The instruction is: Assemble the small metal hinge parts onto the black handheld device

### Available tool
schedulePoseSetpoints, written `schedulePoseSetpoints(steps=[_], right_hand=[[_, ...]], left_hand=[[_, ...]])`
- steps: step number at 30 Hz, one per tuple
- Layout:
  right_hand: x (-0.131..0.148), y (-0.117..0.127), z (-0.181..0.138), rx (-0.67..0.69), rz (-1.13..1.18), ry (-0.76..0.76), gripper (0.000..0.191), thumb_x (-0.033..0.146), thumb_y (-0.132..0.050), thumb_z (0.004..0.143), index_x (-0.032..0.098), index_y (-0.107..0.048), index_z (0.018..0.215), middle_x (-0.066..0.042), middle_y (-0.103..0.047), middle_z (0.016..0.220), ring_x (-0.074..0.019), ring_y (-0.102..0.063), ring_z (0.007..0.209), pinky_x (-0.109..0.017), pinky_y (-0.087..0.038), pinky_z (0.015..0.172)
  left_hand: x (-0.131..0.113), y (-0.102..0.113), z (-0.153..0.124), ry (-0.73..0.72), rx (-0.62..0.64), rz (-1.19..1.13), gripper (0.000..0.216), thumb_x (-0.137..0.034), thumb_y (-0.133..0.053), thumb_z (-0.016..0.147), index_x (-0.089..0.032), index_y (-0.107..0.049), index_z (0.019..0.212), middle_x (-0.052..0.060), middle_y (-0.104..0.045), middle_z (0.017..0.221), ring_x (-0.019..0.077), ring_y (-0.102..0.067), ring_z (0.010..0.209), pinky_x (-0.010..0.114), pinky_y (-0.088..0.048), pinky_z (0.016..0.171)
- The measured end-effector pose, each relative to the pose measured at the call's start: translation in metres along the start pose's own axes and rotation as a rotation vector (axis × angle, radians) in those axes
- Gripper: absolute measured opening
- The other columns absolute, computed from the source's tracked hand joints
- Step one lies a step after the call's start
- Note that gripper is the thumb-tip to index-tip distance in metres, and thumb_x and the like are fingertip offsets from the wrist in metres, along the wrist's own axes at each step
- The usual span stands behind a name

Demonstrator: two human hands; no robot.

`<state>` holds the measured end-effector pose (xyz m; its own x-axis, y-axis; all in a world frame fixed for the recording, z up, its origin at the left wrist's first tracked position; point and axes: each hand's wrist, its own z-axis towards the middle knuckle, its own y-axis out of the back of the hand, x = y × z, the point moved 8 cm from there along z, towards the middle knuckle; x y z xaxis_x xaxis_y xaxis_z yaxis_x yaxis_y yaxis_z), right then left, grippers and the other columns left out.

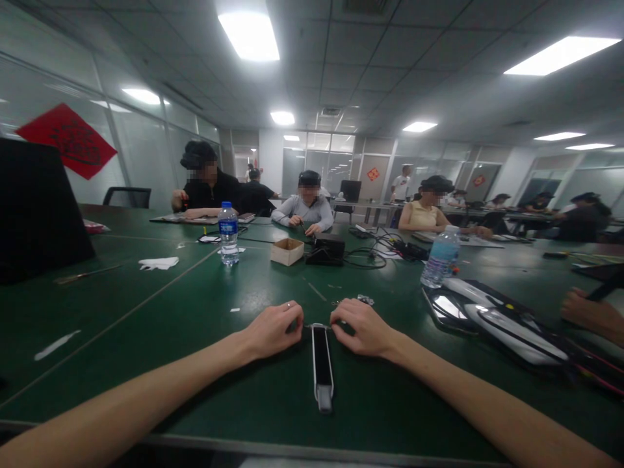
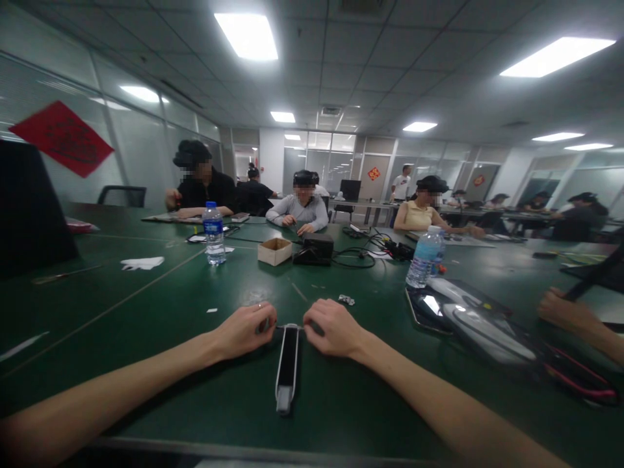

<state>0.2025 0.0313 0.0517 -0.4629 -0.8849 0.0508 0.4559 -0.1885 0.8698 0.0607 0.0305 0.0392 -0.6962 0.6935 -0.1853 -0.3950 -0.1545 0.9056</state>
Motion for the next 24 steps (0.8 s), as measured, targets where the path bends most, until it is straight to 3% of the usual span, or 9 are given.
schedulePoseSetpoints(steps=[24], right_hand=[[-0.007,-0.009,-0.001,0.099,-0.008,-0.054,0.011,0.016,-0.055,0.086,0.015,-0.065,0.084,-0.006,-0.068,0.08,-0.0165,-0.061,0.074,-0.029,-0.048,0.073]], left_hand=[[0.003,-0.008,0.001,0.017,0.071,0.023,0.009,-0.023,-0.06,0.091,-0.022,-0.059,0.099,-0.002,-0.065,0.084,0.0144,-0.063,0.072,0.023,-0.046,0.065]])
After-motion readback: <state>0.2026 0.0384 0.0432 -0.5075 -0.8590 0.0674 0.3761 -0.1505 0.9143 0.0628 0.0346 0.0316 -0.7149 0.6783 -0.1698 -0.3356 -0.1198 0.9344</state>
